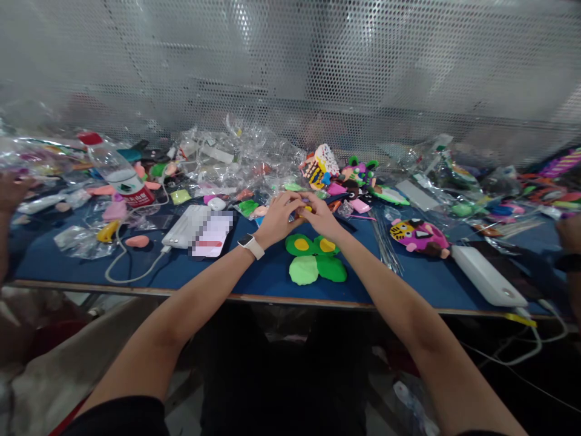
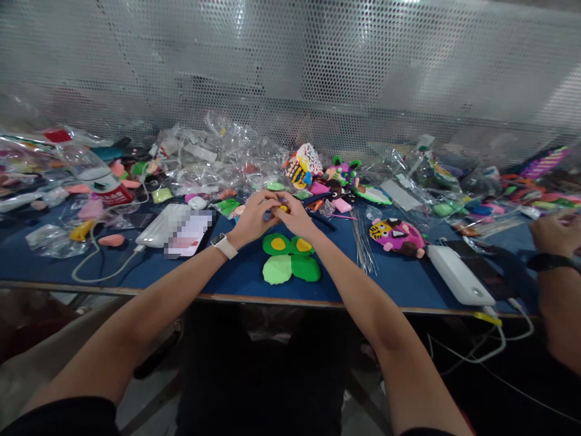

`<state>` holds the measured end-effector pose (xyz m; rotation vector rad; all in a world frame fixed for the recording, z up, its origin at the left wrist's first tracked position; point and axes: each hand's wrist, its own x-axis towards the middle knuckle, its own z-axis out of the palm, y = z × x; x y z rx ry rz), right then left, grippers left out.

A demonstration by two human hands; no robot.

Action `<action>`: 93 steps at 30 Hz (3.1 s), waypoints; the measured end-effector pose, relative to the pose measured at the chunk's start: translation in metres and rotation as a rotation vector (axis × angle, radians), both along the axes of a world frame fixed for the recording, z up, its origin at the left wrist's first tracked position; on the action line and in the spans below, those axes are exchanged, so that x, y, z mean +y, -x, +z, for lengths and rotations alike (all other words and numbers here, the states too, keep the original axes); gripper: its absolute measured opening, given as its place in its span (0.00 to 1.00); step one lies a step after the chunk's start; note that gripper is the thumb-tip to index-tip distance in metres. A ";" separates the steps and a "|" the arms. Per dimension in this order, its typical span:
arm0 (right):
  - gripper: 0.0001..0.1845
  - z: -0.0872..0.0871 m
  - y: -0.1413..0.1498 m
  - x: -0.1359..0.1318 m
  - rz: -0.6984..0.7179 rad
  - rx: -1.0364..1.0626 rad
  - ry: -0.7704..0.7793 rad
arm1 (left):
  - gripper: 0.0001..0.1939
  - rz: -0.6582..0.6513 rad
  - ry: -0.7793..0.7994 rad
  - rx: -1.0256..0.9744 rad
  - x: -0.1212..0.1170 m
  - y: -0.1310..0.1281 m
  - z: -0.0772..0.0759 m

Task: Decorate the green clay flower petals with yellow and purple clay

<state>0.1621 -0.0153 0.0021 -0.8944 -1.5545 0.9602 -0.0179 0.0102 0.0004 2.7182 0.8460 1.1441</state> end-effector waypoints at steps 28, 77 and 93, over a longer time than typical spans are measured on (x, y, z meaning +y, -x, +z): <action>0.46 0.029 -0.013 -0.008 -0.025 0.416 0.393 | 0.11 0.099 0.147 -0.110 0.006 -0.002 -0.005; 0.45 0.027 -0.011 -0.009 0.026 0.386 0.375 | 0.07 0.093 0.205 -0.057 0.001 -0.001 0.004; 0.41 0.030 -0.009 -0.012 0.024 0.344 0.407 | 0.06 0.091 0.209 -0.045 0.000 -0.001 0.004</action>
